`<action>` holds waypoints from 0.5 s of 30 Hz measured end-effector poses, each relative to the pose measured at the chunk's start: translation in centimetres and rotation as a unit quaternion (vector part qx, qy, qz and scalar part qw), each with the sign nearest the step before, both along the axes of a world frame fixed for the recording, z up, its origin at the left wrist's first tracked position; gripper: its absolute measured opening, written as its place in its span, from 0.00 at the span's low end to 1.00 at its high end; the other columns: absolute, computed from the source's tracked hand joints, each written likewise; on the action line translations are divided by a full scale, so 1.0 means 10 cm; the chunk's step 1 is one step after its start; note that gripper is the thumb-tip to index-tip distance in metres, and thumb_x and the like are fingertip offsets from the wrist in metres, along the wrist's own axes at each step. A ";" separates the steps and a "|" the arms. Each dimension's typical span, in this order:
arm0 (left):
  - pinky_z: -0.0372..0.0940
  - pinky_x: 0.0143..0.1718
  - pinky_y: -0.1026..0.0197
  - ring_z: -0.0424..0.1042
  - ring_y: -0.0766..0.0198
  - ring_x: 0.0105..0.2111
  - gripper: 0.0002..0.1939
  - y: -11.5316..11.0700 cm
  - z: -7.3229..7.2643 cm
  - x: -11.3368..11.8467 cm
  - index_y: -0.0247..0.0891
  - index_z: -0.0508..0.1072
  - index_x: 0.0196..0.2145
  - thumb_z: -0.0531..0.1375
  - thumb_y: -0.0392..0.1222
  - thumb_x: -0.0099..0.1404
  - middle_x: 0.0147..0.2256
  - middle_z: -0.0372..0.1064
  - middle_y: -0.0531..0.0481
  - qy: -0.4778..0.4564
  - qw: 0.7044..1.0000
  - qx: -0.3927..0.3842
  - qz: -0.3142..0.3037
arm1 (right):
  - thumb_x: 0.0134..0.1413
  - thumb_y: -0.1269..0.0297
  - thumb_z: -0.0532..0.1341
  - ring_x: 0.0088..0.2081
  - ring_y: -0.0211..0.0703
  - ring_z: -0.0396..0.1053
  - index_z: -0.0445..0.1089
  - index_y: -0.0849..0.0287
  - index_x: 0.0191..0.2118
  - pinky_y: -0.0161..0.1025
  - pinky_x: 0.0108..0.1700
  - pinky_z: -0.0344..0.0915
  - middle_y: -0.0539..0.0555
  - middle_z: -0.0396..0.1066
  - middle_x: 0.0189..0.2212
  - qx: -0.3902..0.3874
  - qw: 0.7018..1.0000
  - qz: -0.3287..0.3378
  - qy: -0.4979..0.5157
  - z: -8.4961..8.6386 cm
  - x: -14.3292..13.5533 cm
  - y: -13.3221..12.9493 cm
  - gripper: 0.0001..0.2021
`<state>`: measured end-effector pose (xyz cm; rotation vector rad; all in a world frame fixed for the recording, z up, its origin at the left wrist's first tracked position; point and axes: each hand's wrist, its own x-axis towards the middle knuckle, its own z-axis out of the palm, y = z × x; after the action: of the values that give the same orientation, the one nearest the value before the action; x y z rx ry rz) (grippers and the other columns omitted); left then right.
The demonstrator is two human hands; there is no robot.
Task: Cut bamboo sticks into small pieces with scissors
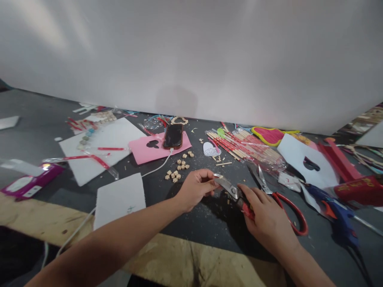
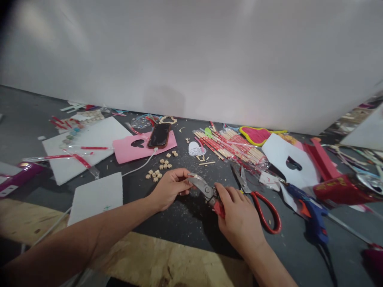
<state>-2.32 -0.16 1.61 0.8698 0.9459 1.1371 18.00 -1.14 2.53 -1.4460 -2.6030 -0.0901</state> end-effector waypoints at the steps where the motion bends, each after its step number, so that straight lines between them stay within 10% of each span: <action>1: 0.53 0.19 0.71 0.60 0.76 0.17 0.13 0.00 0.01 0.00 0.32 0.67 0.24 0.64 0.44 0.48 0.22 0.68 0.52 0.004 1.000 -0.002 0.001 | 0.48 0.69 0.51 0.42 0.46 0.64 0.55 0.58 0.53 0.43 0.42 0.62 0.57 0.65 0.45 -0.003 1.000 0.002 -0.001 0.00 0.00 0.00 0.23; 15: 0.44 0.16 0.70 0.53 0.78 0.14 0.13 0.04 -0.03 -0.04 0.31 0.67 0.23 0.63 0.45 0.50 0.20 0.69 0.50 -0.007 0.997 -0.001 -0.077 | 0.46 0.70 0.53 0.44 0.45 0.64 0.57 0.57 0.52 0.42 0.44 0.62 0.57 0.65 0.44 -0.008 0.999 0.032 0.027 0.00 0.05 0.01 0.24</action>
<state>-2.75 0.25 1.31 0.9167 0.8526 1.0090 18.52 -0.99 2.57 -1.3491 -2.6094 -0.0205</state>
